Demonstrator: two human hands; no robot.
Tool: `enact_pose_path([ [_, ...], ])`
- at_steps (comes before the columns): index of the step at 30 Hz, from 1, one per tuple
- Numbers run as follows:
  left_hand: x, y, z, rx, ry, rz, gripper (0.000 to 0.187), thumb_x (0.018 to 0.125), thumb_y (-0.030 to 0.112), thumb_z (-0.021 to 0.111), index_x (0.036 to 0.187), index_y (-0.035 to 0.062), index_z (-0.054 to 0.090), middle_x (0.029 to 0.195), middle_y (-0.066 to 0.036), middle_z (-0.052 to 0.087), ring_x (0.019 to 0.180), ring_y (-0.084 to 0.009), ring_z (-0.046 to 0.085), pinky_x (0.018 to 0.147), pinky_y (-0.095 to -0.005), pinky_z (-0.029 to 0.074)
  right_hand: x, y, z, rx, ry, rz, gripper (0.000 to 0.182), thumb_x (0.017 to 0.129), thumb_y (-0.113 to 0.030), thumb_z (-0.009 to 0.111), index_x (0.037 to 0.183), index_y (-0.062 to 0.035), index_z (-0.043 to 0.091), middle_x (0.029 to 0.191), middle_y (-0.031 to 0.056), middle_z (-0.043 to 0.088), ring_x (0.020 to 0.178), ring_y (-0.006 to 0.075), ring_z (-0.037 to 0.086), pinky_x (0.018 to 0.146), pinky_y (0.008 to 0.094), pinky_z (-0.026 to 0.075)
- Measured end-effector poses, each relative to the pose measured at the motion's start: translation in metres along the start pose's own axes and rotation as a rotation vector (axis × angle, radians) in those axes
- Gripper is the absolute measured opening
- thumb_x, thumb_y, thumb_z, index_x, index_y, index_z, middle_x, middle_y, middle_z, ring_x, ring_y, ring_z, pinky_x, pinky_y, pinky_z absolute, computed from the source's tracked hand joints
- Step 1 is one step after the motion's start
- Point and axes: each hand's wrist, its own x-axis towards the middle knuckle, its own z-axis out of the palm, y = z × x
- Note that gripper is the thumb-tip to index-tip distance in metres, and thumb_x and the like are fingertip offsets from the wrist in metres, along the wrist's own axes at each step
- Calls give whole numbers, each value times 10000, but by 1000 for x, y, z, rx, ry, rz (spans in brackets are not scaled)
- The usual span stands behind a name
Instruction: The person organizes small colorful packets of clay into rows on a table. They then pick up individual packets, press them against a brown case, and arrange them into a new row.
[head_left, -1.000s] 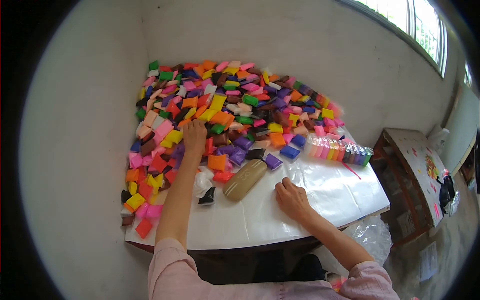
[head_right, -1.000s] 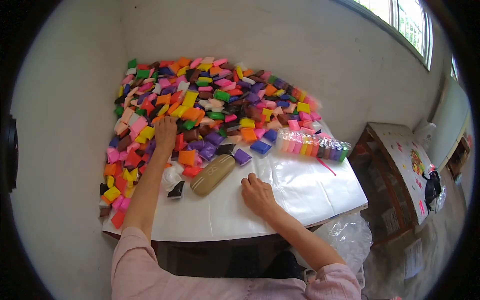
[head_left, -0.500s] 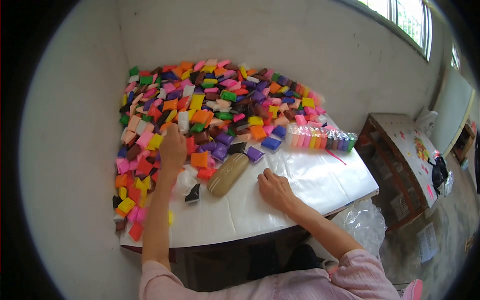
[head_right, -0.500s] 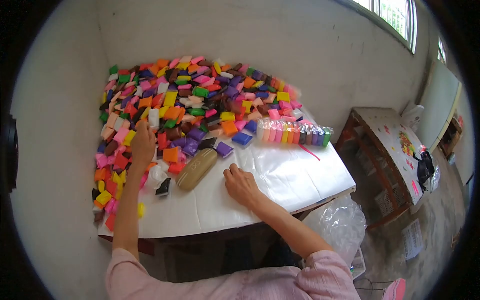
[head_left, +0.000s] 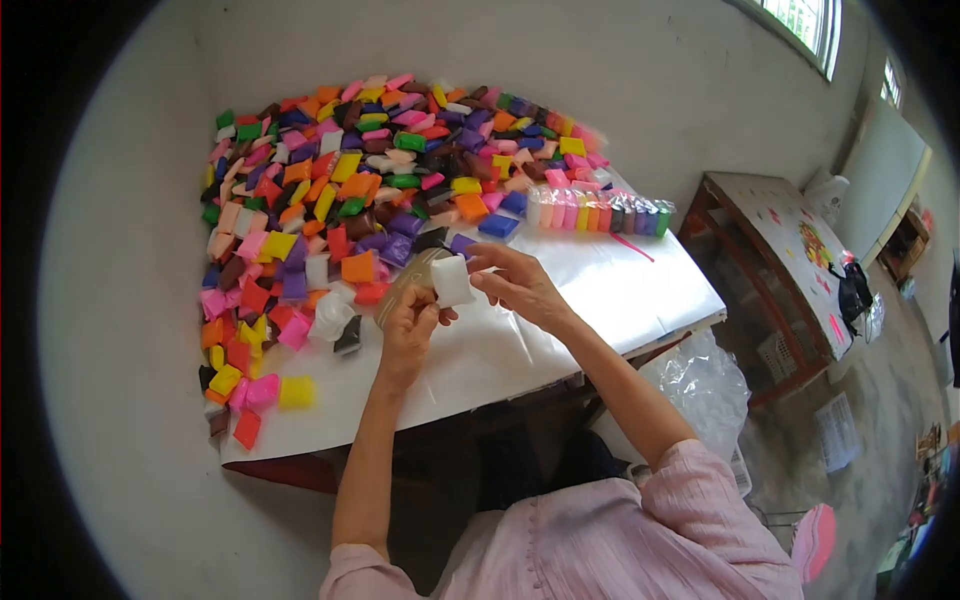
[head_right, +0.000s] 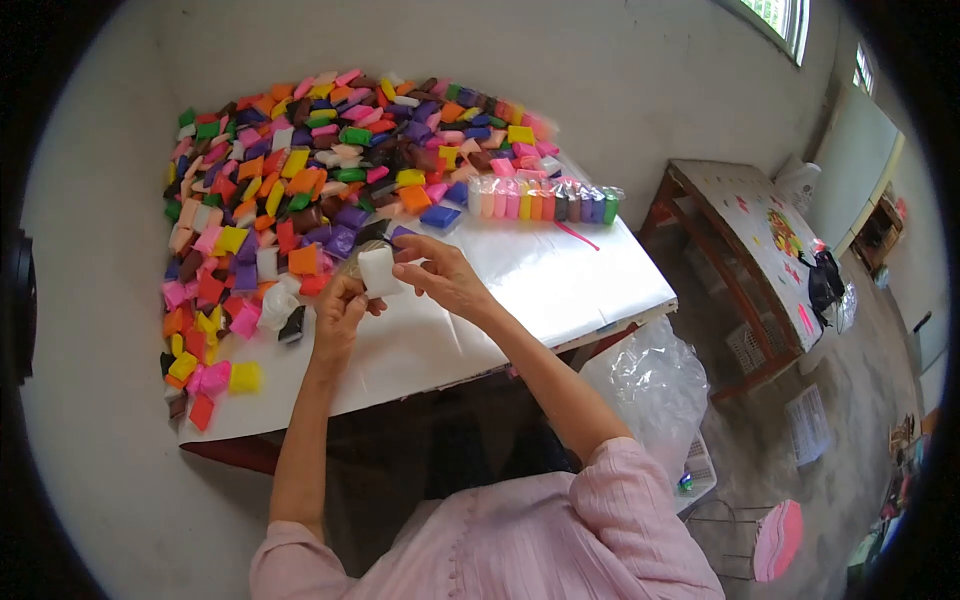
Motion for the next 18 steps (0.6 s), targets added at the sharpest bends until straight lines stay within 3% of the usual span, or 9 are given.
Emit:
enact_pose_path([
  [8,-12,-15,6,105,-63,-75,63,906,-26,516,947,22,518,904,-33,550,871,-134,598,807,-290,481,-7,14,3,-183,5,-77,293,887,-167,698,1119,3,638,909,26,627,655,75,548,568,242,452],
  [11,-12,-11,5,503,-19,102,77,853,-32,574,904,8,532,891,-41,549,900,-142,582,806,-292,458,-15,14,9,-448,94,-338,227,851,-97,700,1037,4,616,879,65,606,652,143,600,579,279,482],
  [14,-13,6,15,515,75,131,80,820,16,625,852,2,553,879,-76,554,904,-195,570,789,-324,449,-27,14,12,-553,53,-501,212,811,-35,688,992,-17,579,912,110,585,704,231,640,624,336,514],
  [18,-18,10,21,809,19,283,151,822,126,679,817,16,575,852,-95,564,842,-266,551,757,-365,427,-42,27,9,-639,15,-483,257,782,-13,674,1009,-26,554,988,135,568,787,299,640,698,388,530],
])
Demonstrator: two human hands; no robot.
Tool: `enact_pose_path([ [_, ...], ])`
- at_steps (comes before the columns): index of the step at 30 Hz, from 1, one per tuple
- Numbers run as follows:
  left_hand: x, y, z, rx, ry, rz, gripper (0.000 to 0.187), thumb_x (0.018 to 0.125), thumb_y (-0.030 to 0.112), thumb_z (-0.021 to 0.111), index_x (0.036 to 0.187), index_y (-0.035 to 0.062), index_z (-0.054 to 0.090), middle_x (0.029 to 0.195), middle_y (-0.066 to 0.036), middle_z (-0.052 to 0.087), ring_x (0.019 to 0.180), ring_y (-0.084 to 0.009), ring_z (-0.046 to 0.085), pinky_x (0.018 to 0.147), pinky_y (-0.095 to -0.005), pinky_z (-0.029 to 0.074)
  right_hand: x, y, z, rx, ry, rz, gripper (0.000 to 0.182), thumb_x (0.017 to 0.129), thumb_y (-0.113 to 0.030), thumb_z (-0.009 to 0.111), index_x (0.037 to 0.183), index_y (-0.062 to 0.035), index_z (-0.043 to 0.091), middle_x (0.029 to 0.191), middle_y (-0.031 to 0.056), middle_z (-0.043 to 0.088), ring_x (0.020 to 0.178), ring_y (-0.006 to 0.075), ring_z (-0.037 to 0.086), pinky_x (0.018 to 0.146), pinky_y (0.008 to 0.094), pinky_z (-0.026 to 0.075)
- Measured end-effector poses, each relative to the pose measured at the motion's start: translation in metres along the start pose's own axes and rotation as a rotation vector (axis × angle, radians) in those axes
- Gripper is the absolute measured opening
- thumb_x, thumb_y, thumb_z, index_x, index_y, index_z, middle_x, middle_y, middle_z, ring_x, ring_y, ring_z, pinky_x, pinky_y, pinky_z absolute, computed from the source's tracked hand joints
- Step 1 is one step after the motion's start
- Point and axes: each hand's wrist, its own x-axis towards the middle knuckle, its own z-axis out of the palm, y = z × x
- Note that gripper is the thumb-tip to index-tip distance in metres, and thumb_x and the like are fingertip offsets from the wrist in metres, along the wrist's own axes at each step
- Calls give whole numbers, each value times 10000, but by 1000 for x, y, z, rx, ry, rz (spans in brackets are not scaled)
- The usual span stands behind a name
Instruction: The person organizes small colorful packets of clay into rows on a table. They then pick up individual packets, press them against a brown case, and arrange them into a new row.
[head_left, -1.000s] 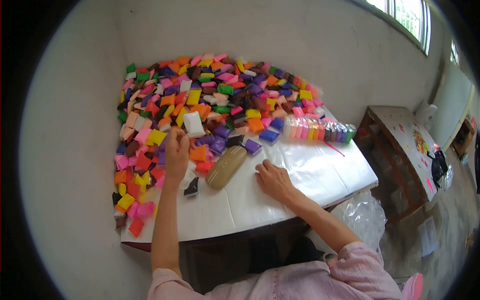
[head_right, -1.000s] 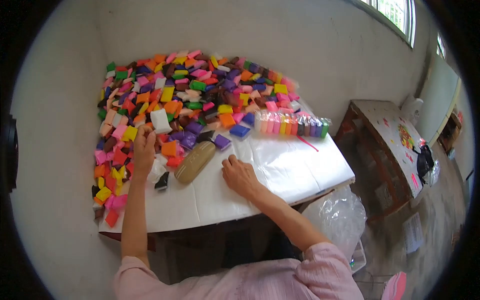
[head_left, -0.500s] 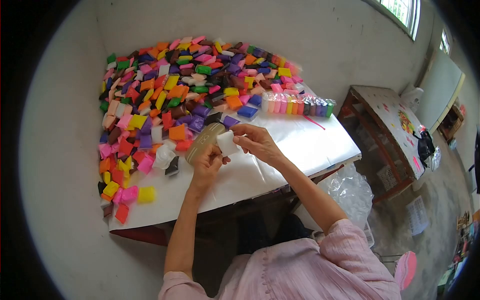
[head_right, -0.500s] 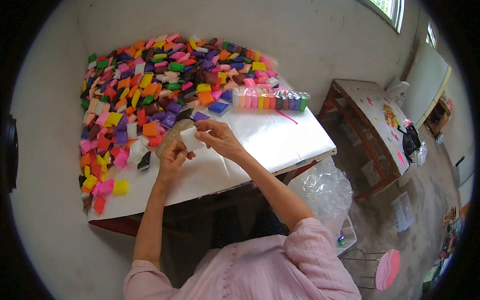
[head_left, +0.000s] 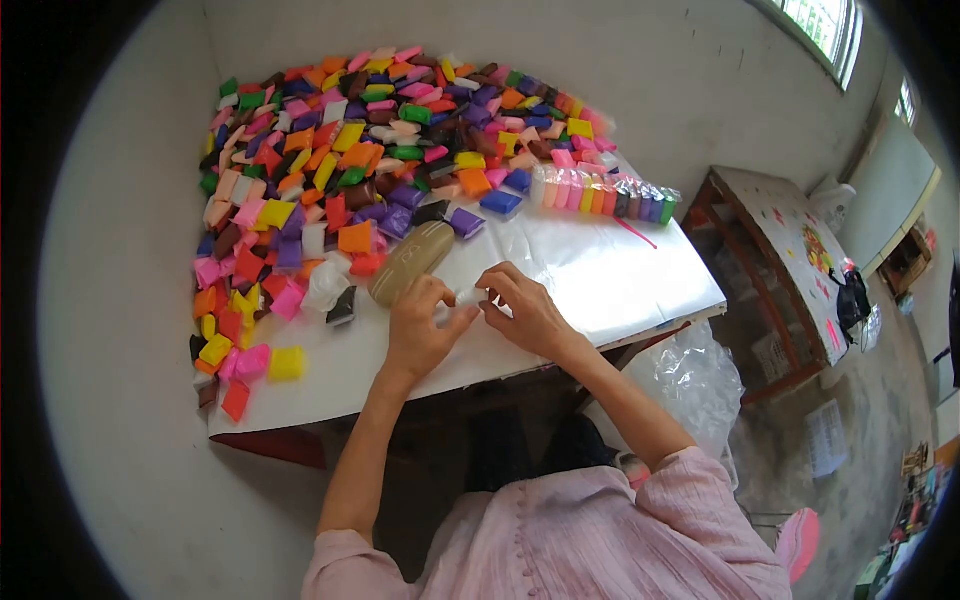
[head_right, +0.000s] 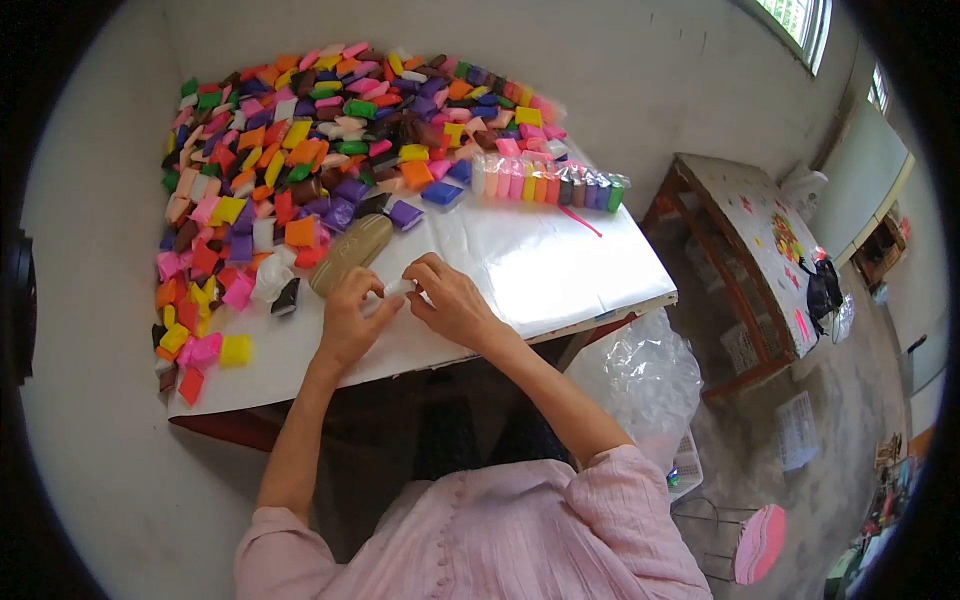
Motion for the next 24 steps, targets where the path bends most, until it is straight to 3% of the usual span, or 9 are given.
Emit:
enact_pose_path([
  [5,-2,-2,9,204,-96,47,205,796,206,695,761,49,568,809,-90,562,807,-301,540,748,-410,390,-12,-3,3,-27,-34,96,267,765,-3,665,1003,-22,546,1008,148,559,852,348,620,745,419,524],
  [14,-2,2,14,284,-70,132,157,753,101,660,739,28,521,765,-122,525,785,-323,532,714,-427,398,-14,4,8,-56,-67,200,249,780,-31,660,1003,-11,551,989,154,556,900,360,601,798,424,500],
  [20,-3,-3,15,214,-76,130,126,760,46,624,754,8,504,780,-143,515,802,-336,523,724,-436,400,-14,-4,8,-282,-11,262,169,817,-104,649,949,-24,582,948,152,575,877,342,619,757,426,501],
  [24,-2,-3,14,155,-90,99,124,758,26,623,750,-4,504,774,-152,518,791,-341,526,724,-435,404,-12,0,10,-336,-26,195,132,824,-106,639,894,-13,578,912,148,591,841,331,632,725,420,506],
])
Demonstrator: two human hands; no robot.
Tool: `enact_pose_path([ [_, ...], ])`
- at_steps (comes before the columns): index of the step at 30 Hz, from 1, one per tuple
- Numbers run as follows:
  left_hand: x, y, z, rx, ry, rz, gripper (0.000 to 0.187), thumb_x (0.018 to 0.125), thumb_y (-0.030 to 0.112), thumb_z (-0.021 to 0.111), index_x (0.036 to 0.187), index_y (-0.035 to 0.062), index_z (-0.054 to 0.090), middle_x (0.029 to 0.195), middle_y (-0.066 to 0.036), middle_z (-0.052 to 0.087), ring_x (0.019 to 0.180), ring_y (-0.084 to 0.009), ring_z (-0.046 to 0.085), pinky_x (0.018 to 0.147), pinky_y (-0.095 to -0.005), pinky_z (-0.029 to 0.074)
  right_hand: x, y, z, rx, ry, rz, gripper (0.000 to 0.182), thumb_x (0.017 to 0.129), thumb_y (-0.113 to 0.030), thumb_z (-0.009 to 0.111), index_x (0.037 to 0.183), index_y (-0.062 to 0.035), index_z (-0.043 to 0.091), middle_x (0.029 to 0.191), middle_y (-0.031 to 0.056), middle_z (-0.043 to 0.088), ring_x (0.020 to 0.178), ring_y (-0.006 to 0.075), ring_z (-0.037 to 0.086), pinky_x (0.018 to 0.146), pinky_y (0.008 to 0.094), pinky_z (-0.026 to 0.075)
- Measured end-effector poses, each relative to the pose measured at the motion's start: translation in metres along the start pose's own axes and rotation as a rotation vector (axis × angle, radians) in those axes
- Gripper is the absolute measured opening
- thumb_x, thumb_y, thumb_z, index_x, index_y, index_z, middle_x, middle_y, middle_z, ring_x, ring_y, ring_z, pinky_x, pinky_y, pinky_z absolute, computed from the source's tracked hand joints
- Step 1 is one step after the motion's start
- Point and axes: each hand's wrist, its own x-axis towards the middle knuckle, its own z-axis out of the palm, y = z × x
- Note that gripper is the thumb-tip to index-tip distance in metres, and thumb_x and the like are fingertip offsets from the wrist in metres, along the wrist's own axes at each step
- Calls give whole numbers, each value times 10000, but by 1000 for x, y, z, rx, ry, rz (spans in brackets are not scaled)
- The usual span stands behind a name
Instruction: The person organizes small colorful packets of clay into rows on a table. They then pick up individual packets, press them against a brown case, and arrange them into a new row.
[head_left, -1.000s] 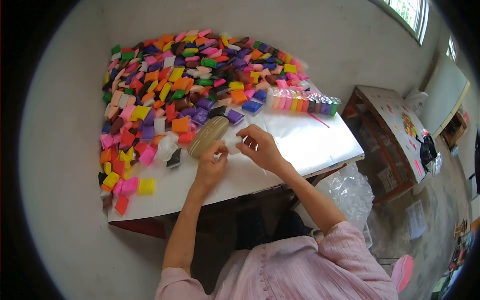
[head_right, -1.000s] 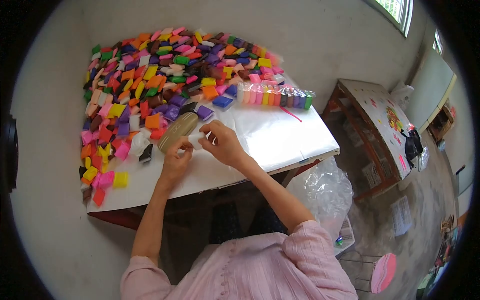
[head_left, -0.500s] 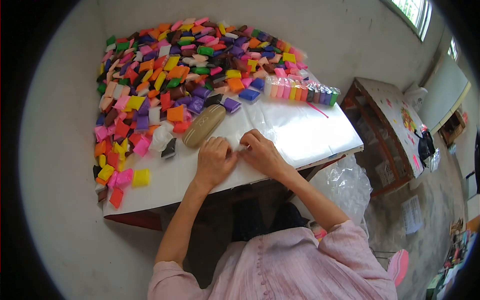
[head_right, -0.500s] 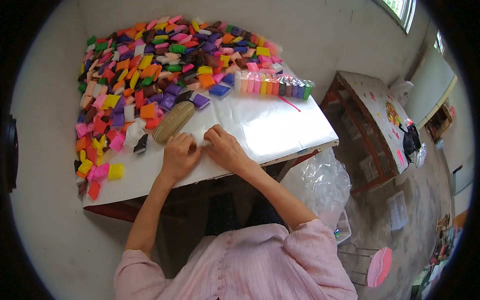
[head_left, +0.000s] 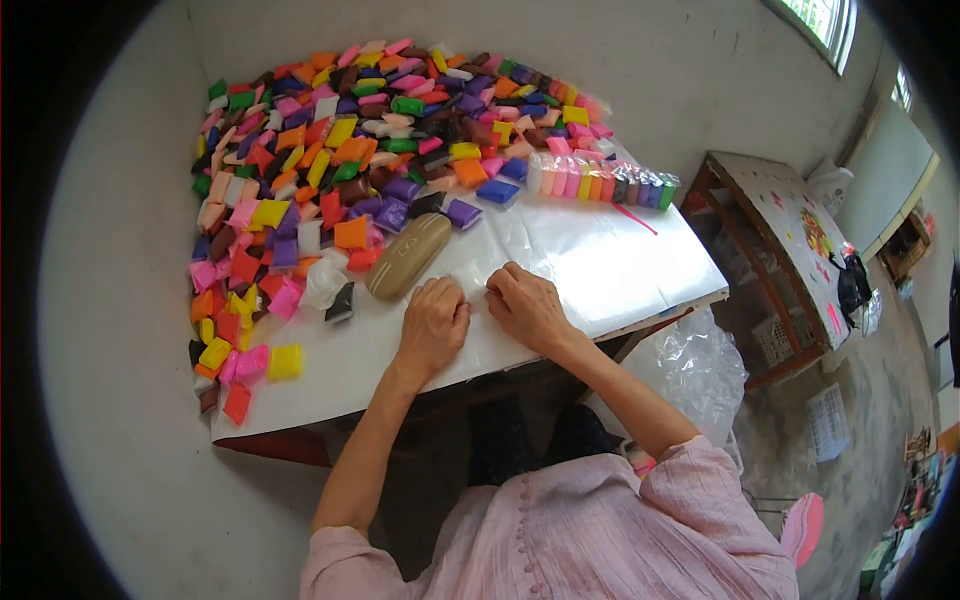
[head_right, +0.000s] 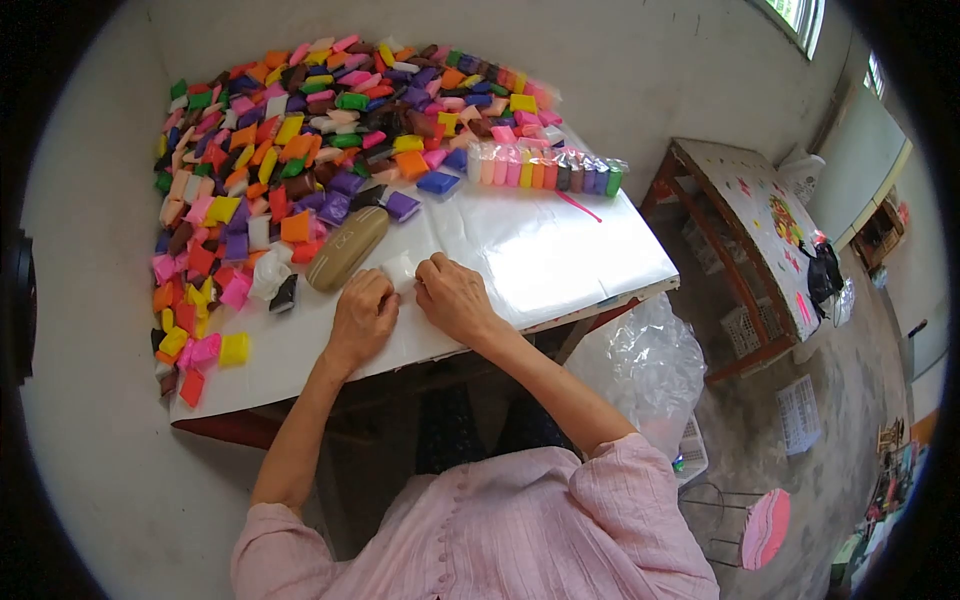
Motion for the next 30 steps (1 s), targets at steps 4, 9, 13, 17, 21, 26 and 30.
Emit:
enact_pose_path([
  [4,1,-1,2,-54,4,-65,108,761,24,607,739,-3,505,779,-155,526,796,-344,529,731,-438,408,2,1,10,-125,-24,6,94,825,-90,595,848,-5,559,883,159,603,806,337,644,680,431,513],
  [9,0,-1,10,-129,-25,-259,91,768,17,589,734,-5,508,777,-160,528,797,-347,529,732,-447,408,1,-4,8,-209,-72,40,78,801,-71,565,847,-9,558,869,165,608,780,339,652,656,444,519],
  [13,2,-1,12,-34,40,-125,100,777,18,592,751,-17,502,776,-176,525,786,-365,519,717,-457,407,6,-5,4,-222,-103,67,87,796,-69,571,855,-7,561,869,167,609,787,333,653,661,439,521],
  [17,-1,7,8,30,25,-70,85,793,13,571,786,-21,493,806,-187,519,820,-386,508,734,-472,407,5,-6,-2,-191,-88,-13,95,801,-84,586,851,-7,561,865,167,612,798,328,654,664,428,522],
  [21,-1,5,10,14,28,-64,70,798,8,552,798,-21,488,813,-191,513,826,-396,501,747,-484,404,4,0,3,-196,-107,-26,118,822,-115,597,842,-7,554,859,167,610,785,336,649,669,429,516],
  [26,-1,7,11,4,56,-98,71,787,-9,552,757,-29,491,784,-203,510,796,-398,499,723,-483,406,3,5,8,-154,-105,-44,158,848,-143,603,820,-5,531,850,174,602,757,358,639,655,454,502],
  [30,-1,5,11,4,63,-122,82,785,-4,566,747,-34,501,781,-204,517,790,-386,508,714,-466,412,4,2,7,-172,-95,-33,124,818,-116,596,806,-9,535,829,168,600,752,343,638,643,442,507],
])
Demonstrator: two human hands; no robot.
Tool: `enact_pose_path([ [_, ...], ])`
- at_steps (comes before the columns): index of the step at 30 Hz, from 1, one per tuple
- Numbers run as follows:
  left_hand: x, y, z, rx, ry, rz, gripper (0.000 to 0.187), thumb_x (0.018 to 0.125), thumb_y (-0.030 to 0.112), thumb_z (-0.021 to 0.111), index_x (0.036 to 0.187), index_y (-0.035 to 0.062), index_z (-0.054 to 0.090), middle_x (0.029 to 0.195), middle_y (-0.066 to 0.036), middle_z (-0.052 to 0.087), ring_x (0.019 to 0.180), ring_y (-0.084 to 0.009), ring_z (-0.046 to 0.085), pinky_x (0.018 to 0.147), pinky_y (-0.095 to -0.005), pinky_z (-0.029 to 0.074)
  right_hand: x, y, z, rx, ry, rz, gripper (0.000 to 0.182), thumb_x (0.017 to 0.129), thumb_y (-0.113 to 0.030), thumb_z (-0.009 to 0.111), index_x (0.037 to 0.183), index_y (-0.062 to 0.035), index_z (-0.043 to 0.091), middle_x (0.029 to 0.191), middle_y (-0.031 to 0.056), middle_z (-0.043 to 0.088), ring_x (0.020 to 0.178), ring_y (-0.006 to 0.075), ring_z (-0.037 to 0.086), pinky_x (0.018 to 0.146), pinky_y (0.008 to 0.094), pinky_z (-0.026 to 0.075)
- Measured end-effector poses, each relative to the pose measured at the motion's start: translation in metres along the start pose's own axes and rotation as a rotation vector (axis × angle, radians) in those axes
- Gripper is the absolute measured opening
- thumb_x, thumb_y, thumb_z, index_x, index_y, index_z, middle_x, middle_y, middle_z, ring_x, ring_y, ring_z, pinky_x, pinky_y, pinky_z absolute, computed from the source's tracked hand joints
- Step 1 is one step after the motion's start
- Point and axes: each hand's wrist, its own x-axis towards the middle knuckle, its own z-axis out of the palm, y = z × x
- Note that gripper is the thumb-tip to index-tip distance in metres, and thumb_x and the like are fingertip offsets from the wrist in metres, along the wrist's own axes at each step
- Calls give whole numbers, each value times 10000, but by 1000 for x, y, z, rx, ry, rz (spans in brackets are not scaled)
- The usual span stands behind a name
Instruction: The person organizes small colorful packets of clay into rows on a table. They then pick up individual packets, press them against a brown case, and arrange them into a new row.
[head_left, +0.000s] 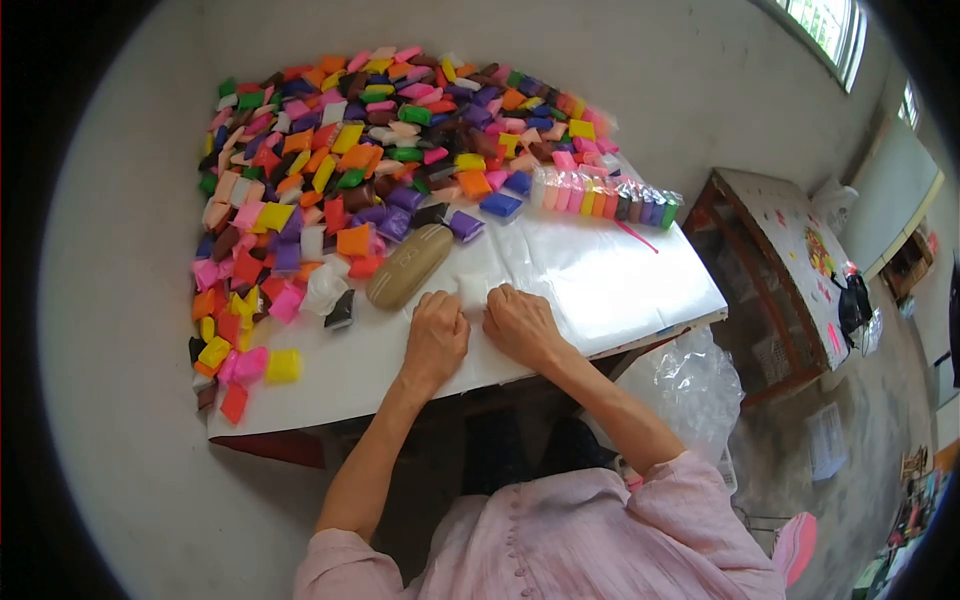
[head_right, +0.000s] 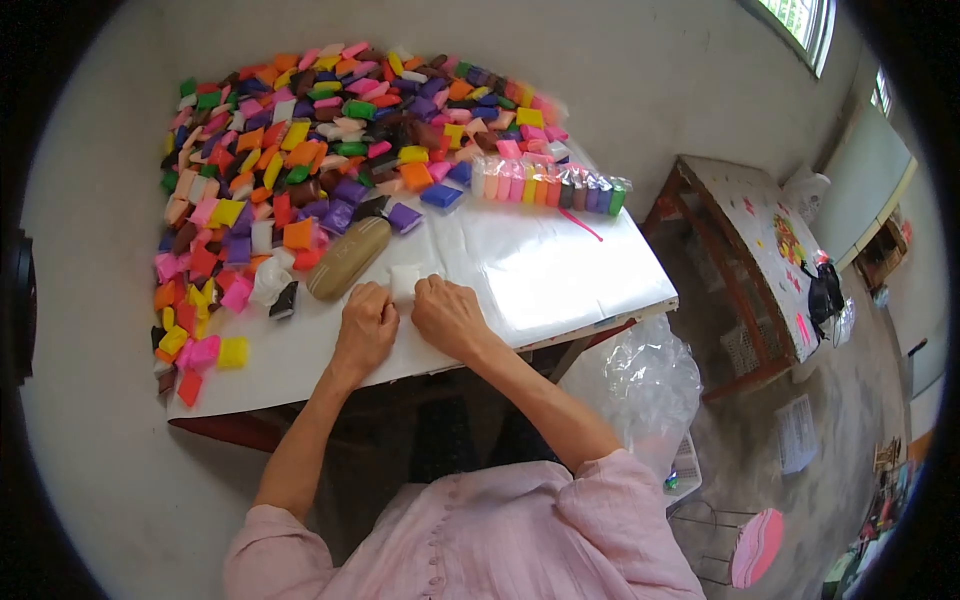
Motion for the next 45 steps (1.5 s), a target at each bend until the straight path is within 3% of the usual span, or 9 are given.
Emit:
enact_pose_path([
  [2,-1,-2,-2,33,-17,-4,95,800,24,593,771,-36,526,806,-193,540,780,-330,541,705,-420,429,-1,-6,-6,-31,-14,20,59,772,-61,575,800,-15,551,827,161,604,767,315,642,647,408,518],
  [5,1,1,-15,-222,-138,-366,162,856,104,641,833,-41,574,809,-116,596,736,-195,568,690,-320,447,-4,-1,-6,-65,98,-84,51,761,-53,577,772,-28,534,786,129,570,731,294,617,616,389,512],
  [8,1,0,-8,-595,75,-439,240,896,198,674,888,-32,609,798,-27,616,712,-91,556,669,-237,446,-6,-3,-10,-123,185,-196,65,750,-50,582,756,-46,518,761,99,528,711,261,590,604,365,505],
  [14,17,-9,-17,-1039,-128,-683,193,890,216,705,949,43,642,758,8,635,678,-66,582,633,-210,471,-9,-6,-23,-228,216,-357,94,741,-76,599,786,-66,517,795,75,516,748,215,572,620,321,485],
  [29,13,-9,-11,-1148,-16,-643,149,880,172,703,941,38,683,815,-7,675,696,-69,613,621,-211,487,-14,10,-34,-158,158,-278,106,780,-95,626,852,-61,556,832,71,539,795,226,596,673,351,508],
  [35,17,-10,-5,-1040,-104,-719,121,919,199,672,901,81,650,785,16,625,669,-62,594,592,-208,490,-10,18,-26,-145,137,-359,96,831,-127,644,846,-57,580,827,88,568,778,251,623,653,373,512],
  [38,16,-11,8,-604,64,-663,202,902,240,688,899,48,630,773,-27,599,676,-125,600,595,-275,482,-13,13,-31,-37,42,-120,119,848,-146,634,828,-41,583,789,113,577,742,293,639,636,401,510],
  [41,10,21,-12,-42,-1,-281,291,852,272,721,900,9,607,795,-94,591,721,-228,609,640,-359,477,-13,14,-33,34,37,-54,138,865,-151,615,822,-26,578,772,137,582,710,332,638,626,428,504],
  [45,4,20,-2,1,-126,-152,288,815,247,713,864,-1,574,838,-140,595,775,-318,598,680,-411,469,-12,14,-32,53,27,-41,152,874,-162,613,823,-24,574,790,143,588,725,339,637,629,439,498],
])
